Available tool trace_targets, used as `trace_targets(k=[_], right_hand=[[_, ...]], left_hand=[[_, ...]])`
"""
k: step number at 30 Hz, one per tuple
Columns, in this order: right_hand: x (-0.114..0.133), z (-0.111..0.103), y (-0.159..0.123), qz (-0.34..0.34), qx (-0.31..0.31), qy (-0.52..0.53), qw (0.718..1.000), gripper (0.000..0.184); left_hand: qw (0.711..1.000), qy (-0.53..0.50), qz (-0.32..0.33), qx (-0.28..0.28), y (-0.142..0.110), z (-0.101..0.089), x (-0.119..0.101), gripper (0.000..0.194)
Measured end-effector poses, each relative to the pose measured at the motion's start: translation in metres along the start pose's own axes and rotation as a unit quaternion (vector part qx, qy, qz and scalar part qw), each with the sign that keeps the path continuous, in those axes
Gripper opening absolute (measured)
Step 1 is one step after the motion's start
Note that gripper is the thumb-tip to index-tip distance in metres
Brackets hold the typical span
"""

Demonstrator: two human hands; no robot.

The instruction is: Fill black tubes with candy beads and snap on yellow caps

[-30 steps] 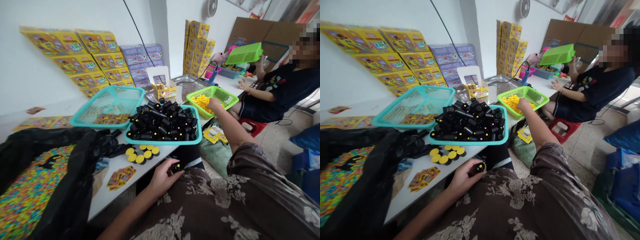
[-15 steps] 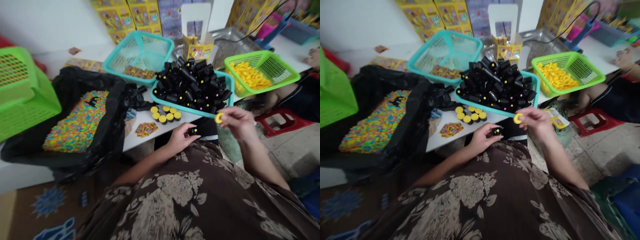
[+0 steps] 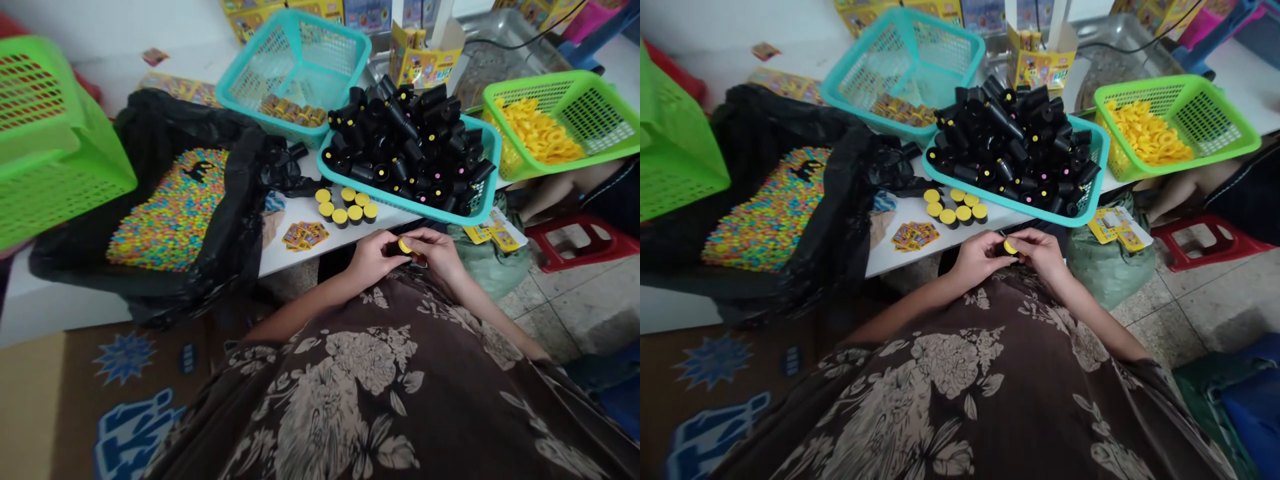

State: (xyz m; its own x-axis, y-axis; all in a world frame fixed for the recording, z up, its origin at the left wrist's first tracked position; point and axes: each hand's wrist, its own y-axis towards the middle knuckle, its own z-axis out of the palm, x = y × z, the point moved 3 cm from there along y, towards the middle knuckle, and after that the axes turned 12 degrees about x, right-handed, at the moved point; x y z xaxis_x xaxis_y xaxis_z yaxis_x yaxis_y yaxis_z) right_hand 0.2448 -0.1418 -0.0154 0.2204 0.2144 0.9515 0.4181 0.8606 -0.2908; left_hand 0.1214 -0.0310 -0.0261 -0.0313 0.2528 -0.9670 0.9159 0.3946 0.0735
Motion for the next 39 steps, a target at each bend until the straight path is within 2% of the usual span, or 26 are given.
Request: trace_targets(k=[5,10,17,20,23,25,29,32,35,39], right_hand=[[-0.006,0.011,0.004,-0.003,0.018,-0.019,1.000,0.033],[-0.008,0.022,0.006,0.029,0.057,0.037,0.997,0.035],[-0.009,0.024,0.006,0.046,0.016,0.127,0.991,0.037],[-0.006,0.024,0.006,0.023,-0.006,0.129,0.991,0.036],[-0.004,0.025,0.006,-0.005,-0.013,0.110,0.994,0.035],[-0.005,0.026,0.006,-0.010,-0.006,0.107,0.994,0.036],[-0.007,0.028,0.004,0.009,0.014,0.108,0.994,0.038],[-0.008,0.032,0.005,0.013,0.033,0.122,0.992,0.031],[-0.007,0.038,0.007,-0.014,0.016,0.141,0.990,0.027],[-0.008,0.044,0.010,-0.064,-0.014,0.129,0.989,0.032]], left_hand=[[0.999,0.001,-0.026,-0.028,-0.006,-0.004,0.006,0.023],[0.999,0.026,-0.021,-0.040,-0.008,-0.008,0.004,0.024],[0.999,0.018,0.008,-0.037,-0.012,-0.012,-0.007,0.027],[0.999,-0.027,-0.027,-0.022,-0.014,-0.013,-0.007,0.035],[0.990,-0.104,-0.091,0.034,-0.013,-0.008,-0.005,0.045],[0.979,-0.162,-0.112,0.054,-0.013,-0.004,-0.005,0.050],[0.968,-0.229,-0.101,0.033,-0.014,-0.001,-0.008,0.051],[0.963,-0.252,-0.088,0.030,-0.016,0.000,-0.006,0.049],[0.959,-0.269,-0.086,0.020,-0.017,0.002,-0.004,0.049],[0.959,-0.273,-0.074,-0.018,-0.016,0.001,-0.004,0.051]])
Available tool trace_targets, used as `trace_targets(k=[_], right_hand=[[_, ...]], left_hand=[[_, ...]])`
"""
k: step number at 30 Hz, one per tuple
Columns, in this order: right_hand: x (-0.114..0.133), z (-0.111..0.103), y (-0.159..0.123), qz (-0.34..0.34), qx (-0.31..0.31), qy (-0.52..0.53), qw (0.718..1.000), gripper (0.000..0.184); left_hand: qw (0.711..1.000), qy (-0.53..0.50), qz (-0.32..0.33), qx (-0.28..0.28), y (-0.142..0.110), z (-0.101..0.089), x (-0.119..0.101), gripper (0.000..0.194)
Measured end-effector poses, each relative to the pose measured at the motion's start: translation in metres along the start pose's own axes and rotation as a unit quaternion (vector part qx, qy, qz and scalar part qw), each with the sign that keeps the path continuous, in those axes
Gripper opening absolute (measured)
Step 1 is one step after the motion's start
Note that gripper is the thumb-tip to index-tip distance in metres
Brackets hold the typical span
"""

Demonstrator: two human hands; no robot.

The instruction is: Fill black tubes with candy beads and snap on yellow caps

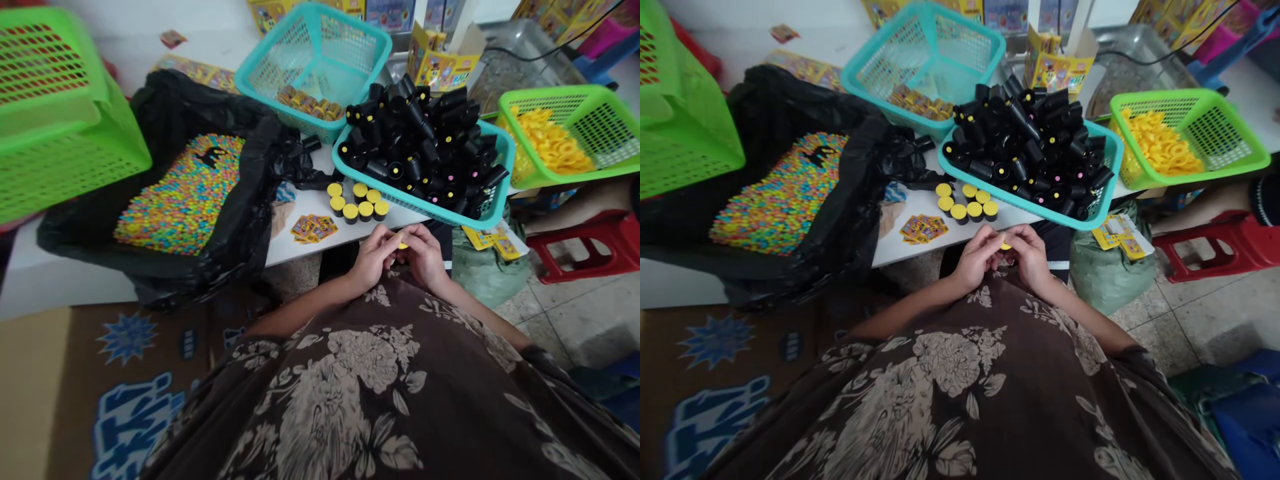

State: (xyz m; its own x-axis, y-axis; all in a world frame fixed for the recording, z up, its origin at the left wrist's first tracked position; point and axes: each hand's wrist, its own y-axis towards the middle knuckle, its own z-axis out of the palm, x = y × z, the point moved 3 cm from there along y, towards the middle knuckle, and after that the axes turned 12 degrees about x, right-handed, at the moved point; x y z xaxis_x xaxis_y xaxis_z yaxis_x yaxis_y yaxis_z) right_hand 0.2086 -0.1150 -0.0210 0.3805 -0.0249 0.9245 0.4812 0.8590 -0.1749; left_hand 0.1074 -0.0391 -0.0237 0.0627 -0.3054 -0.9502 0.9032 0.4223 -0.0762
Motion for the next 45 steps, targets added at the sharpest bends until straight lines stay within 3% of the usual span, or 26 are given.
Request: trace_targets(k=[5,10,14,20,25,30,39,45], right_hand=[[0.001,-0.002,0.000,-0.006,0.032,-0.037,0.999,0.036],[0.003,-0.009,0.003,0.037,0.027,-0.043,0.998,0.032],[0.001,-0.009,0.004,0.065,0.025,-0.048,0.996,0.040],[0.000,-0.007,0.000,0.023,0.032,-0.101,0.994,0.045],[0.001,-0.007,0.005,0.061,0.094,-0.097,0.989,0.050],[0.006,-0.003,0.003,-0.001,0.094,-0.139,0.986,0.049],[0.006,-0.001,0.000,0.055,0.124,-0.012,0.991,0.038],[0.000,-0.005,0.002,0.032,0.102,0.015,0.994,0.038]], left_hand=[[1.000,-0.020,-0.010,0.001,0.001,-0.003,-0.002,0.053],[0.997,-0.048,-0.060,0.027,0.003,-0.006,0.001,0.050],[0.993,-0.088,-0.081,-0.014,0.005,-0.006,0.002,0.049],[0.992,-0.087,-0.078,-0.039,0.002,-0.004,-0.003,0.061],[0.993,-0.073,-0.089,-0.013,0.003,-0.007,-0.004,0.067],[0.994,-0.074,-0.049,-0.057,0.004,-0.007,-0.006,0.067],[0.993,-0.074,-0.082,0.028,0.000,-0.007,-0.007,0.056],[0.998,-0.026,-0.056,0.034,-0.004,-0.007,-0.005,0.050]])
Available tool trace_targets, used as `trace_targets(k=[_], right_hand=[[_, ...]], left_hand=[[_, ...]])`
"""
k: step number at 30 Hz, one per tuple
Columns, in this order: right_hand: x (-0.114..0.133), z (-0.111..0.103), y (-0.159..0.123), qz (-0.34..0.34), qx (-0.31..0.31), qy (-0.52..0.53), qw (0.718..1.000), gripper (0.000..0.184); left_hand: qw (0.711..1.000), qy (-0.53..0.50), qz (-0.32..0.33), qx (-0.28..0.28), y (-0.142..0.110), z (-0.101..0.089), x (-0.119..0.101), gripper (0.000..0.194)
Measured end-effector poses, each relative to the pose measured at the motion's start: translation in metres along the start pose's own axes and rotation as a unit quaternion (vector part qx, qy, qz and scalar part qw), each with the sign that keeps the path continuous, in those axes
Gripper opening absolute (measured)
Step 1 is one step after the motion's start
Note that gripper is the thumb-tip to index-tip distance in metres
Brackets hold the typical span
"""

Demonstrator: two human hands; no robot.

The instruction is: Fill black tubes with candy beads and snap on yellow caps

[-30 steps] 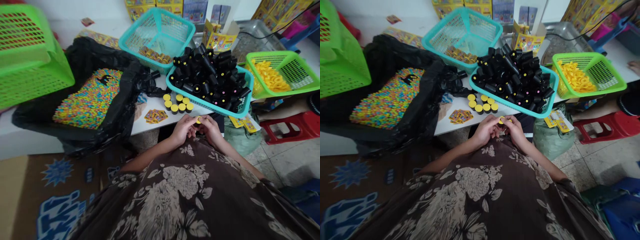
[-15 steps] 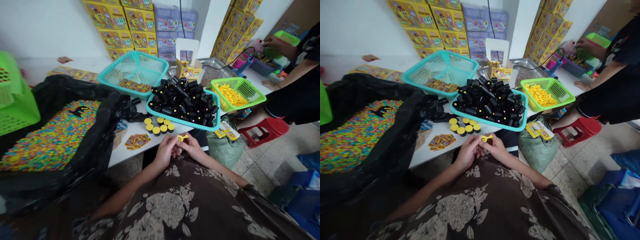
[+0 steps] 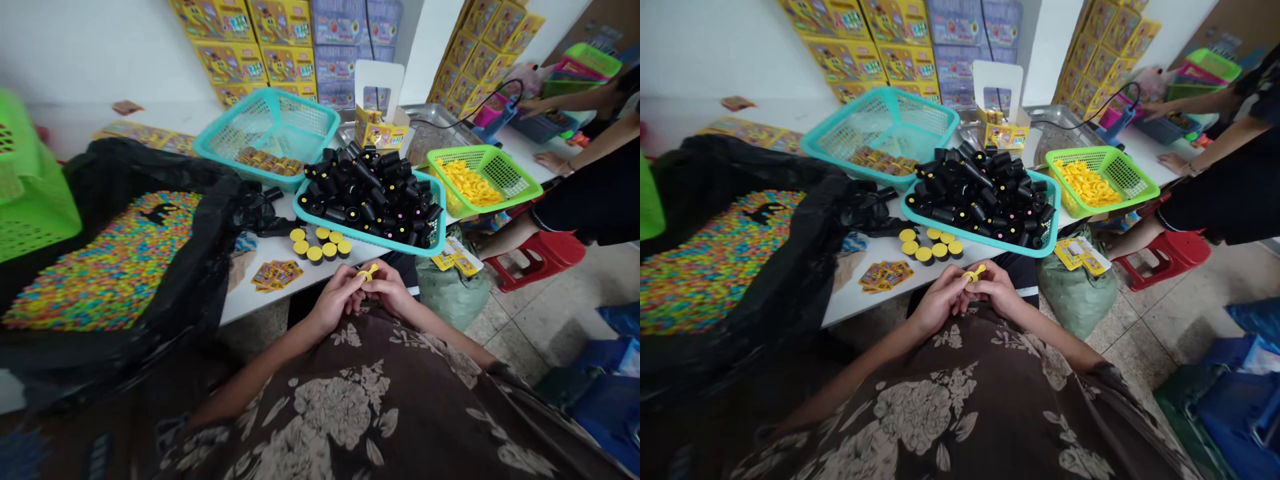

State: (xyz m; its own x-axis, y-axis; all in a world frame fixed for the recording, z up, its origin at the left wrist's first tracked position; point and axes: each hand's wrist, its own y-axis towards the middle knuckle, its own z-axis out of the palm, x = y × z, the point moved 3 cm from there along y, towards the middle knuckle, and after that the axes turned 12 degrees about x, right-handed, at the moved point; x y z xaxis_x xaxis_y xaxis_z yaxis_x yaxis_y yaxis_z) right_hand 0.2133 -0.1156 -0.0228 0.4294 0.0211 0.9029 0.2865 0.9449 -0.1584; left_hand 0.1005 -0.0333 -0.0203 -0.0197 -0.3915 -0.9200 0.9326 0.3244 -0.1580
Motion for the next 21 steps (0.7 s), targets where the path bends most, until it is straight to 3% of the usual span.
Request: trace_targets(k=[5,10,13,21], right_hand=[[0.003,-0.002,0.000,-0.007,-0.002,-0.045,0.999,0.037],[0.004,-0.007,0.006,0.083,-0.006,-0.015,0.996,0.033],[0.004,-0.008,0.009,0.104,0.018,-0.004,0.994,0.033],[0.002,-0.010,0.007,0.089,-0.010,0.003,0.996,0.036]], left_hand=[[1.000,-0.014,0.018,0.010,0.002,0.000,0.003,0.053],[0.999,-0.030,-0.010,0.040,0.005,-0.003,0.009,0.049],[0.998,-0.037,-0.020,0.049,0.006,-0.005,0.012,0.041],[1.000,0.012,-0.010,0.003,0.006,-0.007,0.015,0.029]])
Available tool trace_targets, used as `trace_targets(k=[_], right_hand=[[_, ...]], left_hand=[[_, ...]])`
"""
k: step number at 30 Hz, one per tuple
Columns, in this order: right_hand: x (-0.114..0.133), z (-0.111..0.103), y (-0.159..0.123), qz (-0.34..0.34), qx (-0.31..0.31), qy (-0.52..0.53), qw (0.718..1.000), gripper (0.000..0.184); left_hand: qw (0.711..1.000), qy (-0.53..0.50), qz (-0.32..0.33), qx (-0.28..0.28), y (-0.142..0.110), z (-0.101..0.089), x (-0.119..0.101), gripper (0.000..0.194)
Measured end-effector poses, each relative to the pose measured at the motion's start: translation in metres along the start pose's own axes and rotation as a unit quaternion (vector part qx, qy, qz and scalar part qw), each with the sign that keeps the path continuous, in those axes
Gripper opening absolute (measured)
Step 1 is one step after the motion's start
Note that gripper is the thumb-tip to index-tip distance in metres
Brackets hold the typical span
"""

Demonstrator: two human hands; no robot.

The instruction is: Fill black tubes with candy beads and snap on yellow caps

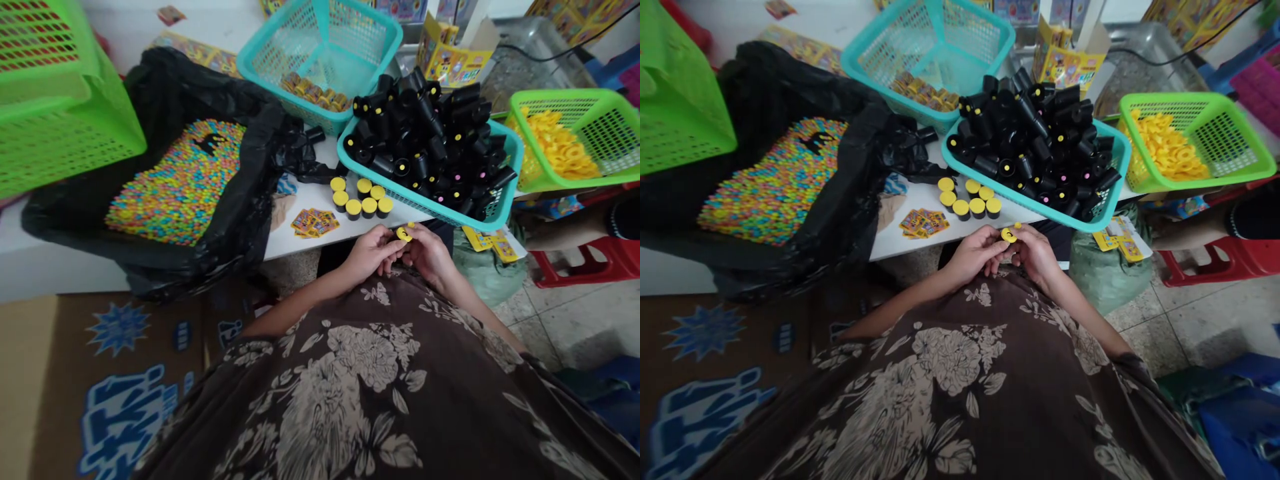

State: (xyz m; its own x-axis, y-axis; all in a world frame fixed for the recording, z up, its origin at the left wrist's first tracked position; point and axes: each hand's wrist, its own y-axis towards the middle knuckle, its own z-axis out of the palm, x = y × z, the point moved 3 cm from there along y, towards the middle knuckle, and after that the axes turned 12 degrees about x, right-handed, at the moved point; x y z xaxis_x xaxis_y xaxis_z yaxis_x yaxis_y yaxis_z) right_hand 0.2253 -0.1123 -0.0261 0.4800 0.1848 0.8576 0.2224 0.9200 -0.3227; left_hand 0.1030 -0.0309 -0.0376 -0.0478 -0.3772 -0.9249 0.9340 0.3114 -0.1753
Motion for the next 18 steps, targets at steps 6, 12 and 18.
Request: trace_targets(k=[6,12,18], right_hand=[[-0.0051,-0.0007,0.0001,-0.036,-0.065,0.005,0.997,0.033],[-0.0052,0.0023,-0.0022,-0.101,-0.095,-0.113,0.984,0.033],[-0.0090,0.0078,-0.0030,-0.071,-0.038,-0.169,0.982,0.049]], left_hand=[[0.999,-0.036,0.013,0.005,0.0012,0.0034,0.0017,0.037],[0.995,-0.101,-0.013,0.001,0.0022,0.0037,0.0057,0.048],[0.998,-0.039,-0.017,-0.055,0.0004,0.0030,0.0026,0.047]])
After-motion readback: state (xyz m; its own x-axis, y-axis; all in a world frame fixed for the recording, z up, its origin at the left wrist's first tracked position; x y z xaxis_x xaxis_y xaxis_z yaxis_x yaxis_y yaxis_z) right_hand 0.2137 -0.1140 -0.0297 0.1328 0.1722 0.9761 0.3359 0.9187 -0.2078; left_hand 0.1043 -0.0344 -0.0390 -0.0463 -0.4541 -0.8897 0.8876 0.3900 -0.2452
